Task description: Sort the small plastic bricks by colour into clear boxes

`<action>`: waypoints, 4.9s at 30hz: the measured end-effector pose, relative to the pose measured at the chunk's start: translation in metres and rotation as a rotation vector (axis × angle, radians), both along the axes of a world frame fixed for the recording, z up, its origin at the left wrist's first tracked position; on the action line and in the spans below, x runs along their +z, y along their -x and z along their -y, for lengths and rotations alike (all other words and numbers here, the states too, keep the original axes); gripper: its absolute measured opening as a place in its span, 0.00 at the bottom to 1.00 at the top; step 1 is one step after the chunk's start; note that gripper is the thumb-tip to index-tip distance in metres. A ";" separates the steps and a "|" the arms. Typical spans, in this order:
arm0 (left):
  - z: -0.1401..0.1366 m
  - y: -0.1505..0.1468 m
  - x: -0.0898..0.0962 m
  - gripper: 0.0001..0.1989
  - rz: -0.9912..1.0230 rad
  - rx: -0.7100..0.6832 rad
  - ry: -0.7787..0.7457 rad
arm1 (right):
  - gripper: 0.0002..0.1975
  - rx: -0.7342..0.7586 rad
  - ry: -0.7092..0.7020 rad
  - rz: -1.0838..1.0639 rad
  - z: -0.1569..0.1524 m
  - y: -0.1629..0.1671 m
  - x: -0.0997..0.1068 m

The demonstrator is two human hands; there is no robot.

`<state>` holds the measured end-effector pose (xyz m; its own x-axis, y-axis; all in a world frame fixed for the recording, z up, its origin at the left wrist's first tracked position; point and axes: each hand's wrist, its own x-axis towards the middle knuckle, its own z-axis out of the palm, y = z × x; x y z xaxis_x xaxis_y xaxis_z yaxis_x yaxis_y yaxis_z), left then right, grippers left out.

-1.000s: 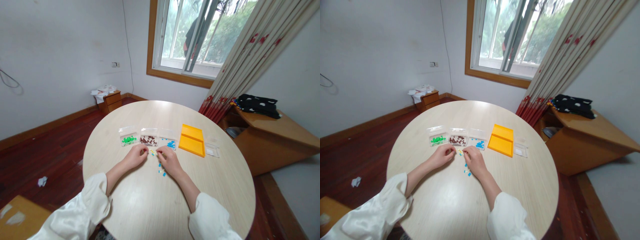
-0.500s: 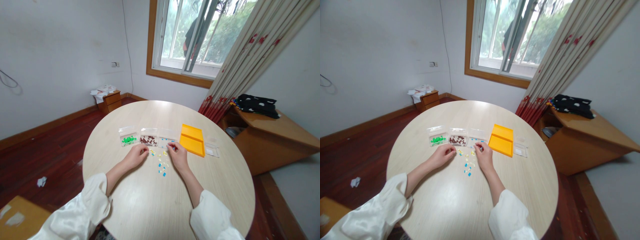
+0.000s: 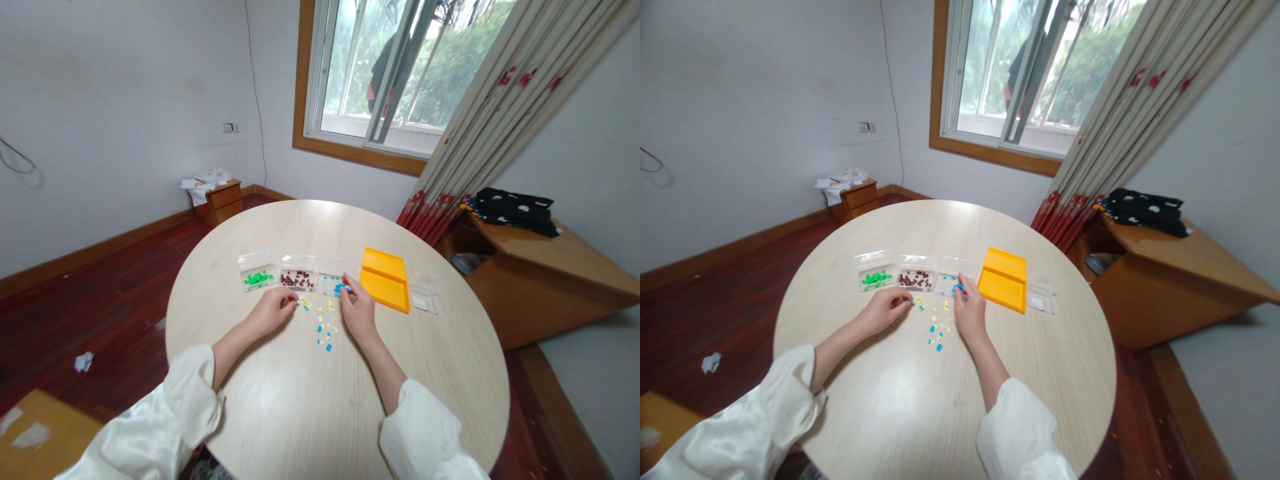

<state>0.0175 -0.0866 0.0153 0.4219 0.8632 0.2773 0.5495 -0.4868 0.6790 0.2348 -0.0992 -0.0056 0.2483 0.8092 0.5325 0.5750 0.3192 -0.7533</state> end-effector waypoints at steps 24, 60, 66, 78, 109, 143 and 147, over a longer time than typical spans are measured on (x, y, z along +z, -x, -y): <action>0.000 -0.001 0.004 0.11 0.063 0.090 -0.053 | 0.13 0.351 -0.009 0.553 0.022 0.034 0.009; -0.001 -0.003 -0.002 0.14 0.029 0.020 -0.003 | 0.07 0.338 0.081 0.548 0.018 0.032 0.005; -0.001 -0.002 0.000 0.12 0.033 0.025 -0.012 | 0.06 0.277 0.105 0.501 0.016 0.030 0.009; 0.001 -0.002 0.004 0.09 0.050 0.028 0.005 | 0.05 0.270 0.083 0.437 0.019 0.021 0.018; -0.001 0.001 -0.009 0.09 0.055 -0.006 -0.001 | 0.06 0.307 0.106 0.506 0.013 0.027 -0.001; 0.004 0.001 -0.002 0.09 0.073 0.029 0.002 | 0.10 0.084 0.029 0.211 0.007 0.011 0.010; 0.005 0.001 -0.003 0.09 0.093 -0.003 0.061 | 0.13 -0.030 0.025 0.136 0.001 -0.002 0.009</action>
<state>0.0160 -0.0918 0.0124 0.3992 0.8786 0.2620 0.4818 -0.4442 0.7554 0.2369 -0.1004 0.0033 0.1991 0.8162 0.5424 0.6813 0.2826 -0.6752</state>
